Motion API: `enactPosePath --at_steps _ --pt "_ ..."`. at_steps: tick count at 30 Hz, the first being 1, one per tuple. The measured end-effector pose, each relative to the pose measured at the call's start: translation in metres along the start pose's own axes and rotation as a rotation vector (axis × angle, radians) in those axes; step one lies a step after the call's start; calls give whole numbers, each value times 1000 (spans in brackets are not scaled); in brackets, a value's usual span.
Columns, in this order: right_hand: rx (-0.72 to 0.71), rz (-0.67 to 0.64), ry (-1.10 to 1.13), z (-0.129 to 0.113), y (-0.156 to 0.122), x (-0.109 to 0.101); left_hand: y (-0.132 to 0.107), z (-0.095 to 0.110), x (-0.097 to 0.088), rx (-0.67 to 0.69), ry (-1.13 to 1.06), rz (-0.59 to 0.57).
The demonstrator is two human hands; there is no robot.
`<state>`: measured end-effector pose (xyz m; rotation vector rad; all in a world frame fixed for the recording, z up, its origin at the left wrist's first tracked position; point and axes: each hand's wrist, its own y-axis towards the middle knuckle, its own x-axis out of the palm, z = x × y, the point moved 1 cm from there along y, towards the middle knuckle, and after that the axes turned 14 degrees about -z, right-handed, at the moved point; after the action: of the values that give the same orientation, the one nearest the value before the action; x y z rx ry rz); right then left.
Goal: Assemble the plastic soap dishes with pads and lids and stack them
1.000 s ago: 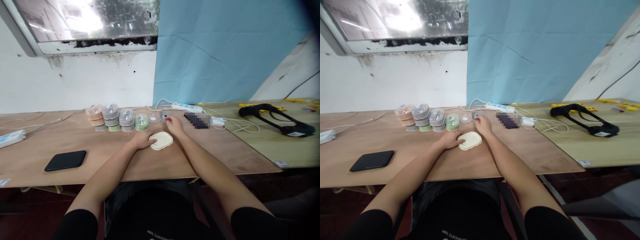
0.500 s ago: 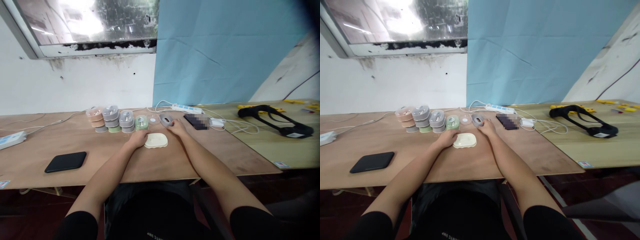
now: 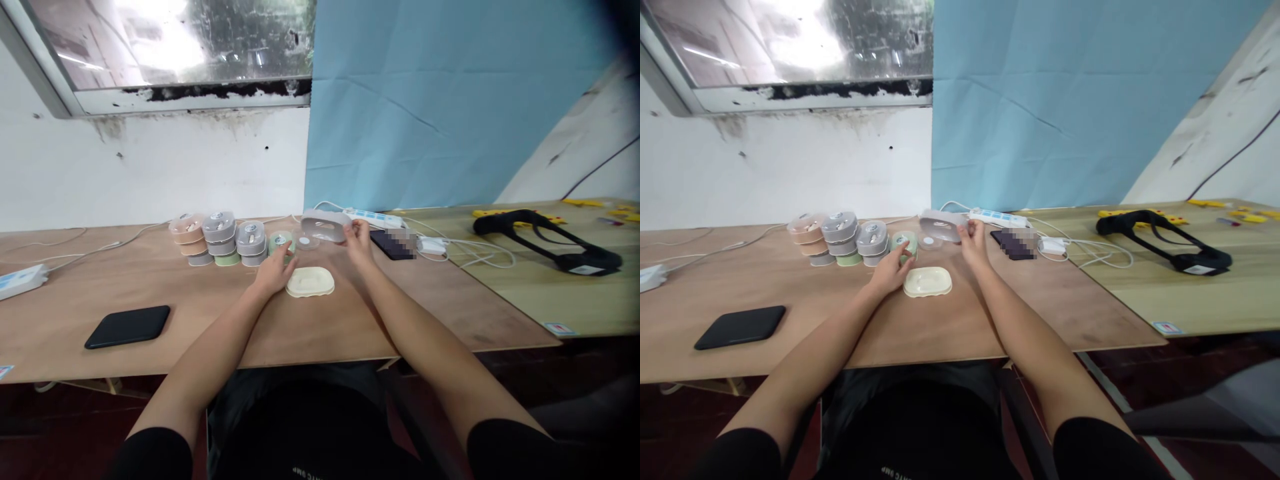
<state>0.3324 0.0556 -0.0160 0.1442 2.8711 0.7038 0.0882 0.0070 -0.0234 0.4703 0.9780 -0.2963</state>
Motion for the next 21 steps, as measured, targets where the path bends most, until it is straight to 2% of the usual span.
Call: enactPosePath --at_steps 5,8,11,15,21 --pt "246 -348 130 -20 -14 25 -2 3 -9 -34 -158 67" --pt "328 -459 234 -25 -20 30 -2 1 -13 -52 -249 146" --pt "398 -559 316 -28 -23 28 -1 -2 -13 -61 -347 171" --pt "440 -630 333 -26 -24 23 1 -2 -8 -64 -468 70" --pt "494 -756 88 -10 -22 13 0 1 -4 -36 -463 -123"
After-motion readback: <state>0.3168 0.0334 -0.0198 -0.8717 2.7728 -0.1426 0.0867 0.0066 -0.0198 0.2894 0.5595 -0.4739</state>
